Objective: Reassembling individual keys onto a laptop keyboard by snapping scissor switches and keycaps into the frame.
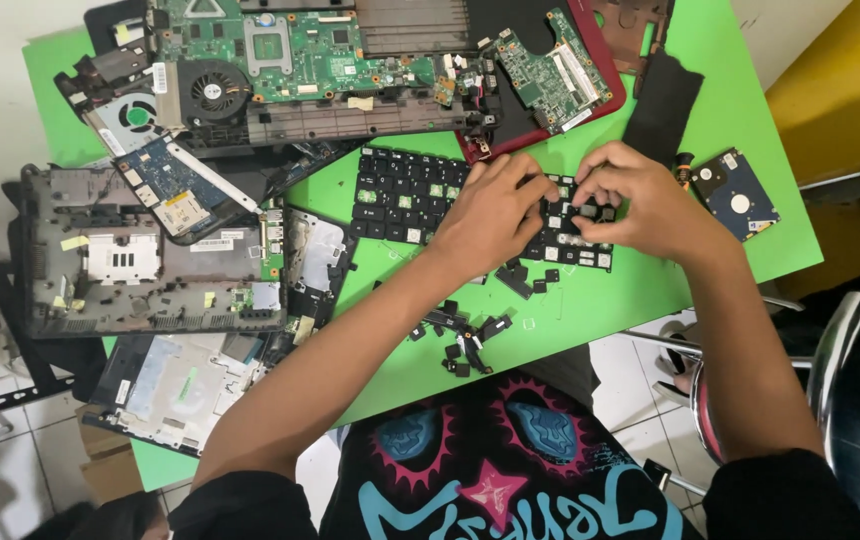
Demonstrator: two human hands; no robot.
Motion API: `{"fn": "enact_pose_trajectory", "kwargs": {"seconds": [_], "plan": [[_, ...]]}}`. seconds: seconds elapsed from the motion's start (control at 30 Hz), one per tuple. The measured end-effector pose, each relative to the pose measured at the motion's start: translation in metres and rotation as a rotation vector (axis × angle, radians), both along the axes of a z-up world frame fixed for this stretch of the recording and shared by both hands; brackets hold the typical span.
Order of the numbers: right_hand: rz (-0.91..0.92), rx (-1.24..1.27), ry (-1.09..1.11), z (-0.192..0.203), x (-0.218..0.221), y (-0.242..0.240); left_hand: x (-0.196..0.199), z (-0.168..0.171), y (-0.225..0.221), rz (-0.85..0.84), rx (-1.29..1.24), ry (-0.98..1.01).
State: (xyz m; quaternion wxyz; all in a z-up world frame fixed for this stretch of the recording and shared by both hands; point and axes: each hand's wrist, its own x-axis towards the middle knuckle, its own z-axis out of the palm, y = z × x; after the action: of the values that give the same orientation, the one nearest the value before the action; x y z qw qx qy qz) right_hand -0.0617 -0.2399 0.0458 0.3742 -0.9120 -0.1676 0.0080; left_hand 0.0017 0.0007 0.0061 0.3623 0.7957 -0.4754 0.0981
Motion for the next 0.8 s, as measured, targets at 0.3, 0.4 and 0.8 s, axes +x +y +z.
{"fn": "enact_pose_trajectory", "kwargs": {"seconds": [0.3, 0.4, 0.8], "plan": [[-0.001, 0.05, 0.002, 0.01, -0.001, 0.006, 0.002, 0.0, 0.0, -0.016, 0.006, 0.027], [-0.01, 0.052, 0.005, 0.007, -0.001, 0.003, 0.001, 0.002, 0.001, -0.016, 0.015, 0.034], [-0.022, 0.042, 0.048, 0.021, 0.003, 0.012, -0.01, 0.003, -0.002, 0.011, 0.065, -0.186]]}}
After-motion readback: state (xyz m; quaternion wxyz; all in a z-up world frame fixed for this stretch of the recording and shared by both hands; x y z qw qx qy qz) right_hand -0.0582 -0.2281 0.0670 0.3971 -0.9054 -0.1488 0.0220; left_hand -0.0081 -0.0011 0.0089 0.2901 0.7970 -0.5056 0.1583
